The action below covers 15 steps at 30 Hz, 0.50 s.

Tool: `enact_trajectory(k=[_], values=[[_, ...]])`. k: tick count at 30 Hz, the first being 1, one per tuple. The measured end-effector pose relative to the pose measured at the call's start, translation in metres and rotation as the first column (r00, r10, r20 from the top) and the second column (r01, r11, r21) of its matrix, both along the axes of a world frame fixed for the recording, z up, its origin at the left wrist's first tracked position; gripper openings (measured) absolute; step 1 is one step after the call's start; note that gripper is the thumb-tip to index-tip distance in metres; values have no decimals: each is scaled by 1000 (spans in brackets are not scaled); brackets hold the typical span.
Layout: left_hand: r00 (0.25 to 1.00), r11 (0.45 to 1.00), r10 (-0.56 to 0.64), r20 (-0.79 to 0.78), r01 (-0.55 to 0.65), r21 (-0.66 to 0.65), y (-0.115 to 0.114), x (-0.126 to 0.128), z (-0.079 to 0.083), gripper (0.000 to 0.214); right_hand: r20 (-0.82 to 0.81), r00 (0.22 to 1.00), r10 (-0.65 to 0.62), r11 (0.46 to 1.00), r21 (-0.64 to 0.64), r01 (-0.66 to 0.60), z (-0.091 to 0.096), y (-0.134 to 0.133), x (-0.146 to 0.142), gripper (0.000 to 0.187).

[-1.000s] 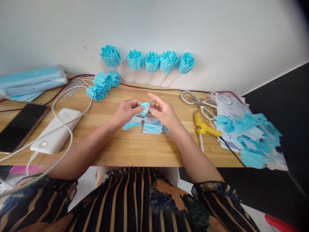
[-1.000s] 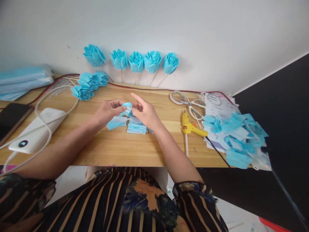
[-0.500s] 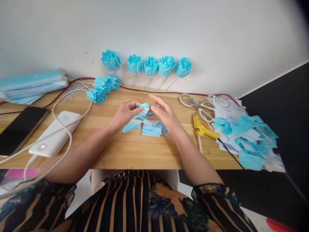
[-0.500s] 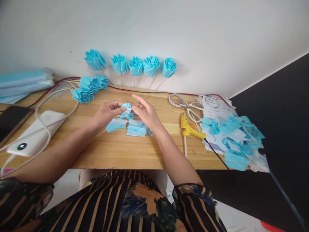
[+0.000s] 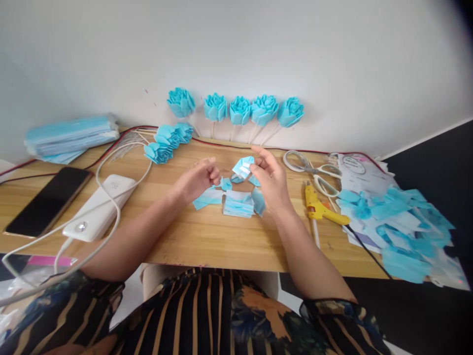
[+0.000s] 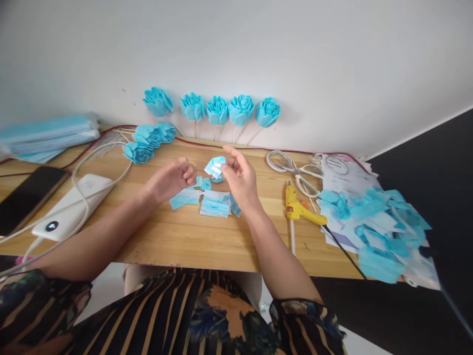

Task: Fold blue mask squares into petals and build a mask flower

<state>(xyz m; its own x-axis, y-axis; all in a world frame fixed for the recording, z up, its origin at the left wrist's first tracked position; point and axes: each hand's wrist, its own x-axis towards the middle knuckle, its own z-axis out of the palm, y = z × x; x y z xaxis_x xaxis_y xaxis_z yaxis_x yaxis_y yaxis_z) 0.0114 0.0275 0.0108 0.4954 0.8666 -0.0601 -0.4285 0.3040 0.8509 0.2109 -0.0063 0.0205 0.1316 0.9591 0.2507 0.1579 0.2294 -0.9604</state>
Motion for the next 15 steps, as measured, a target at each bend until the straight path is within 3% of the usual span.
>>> enact_trajectory(k=[7,15], values=[[1000,999,6,13,-6,35,-2,-2,-3,33,-27,1000,-3,1000,-20,2,-3,-1,-4,46],[998,995,-47,33,44,90,-7,2,1,30,6,999,31,999,-8,-31,-8,2,-3,48]])
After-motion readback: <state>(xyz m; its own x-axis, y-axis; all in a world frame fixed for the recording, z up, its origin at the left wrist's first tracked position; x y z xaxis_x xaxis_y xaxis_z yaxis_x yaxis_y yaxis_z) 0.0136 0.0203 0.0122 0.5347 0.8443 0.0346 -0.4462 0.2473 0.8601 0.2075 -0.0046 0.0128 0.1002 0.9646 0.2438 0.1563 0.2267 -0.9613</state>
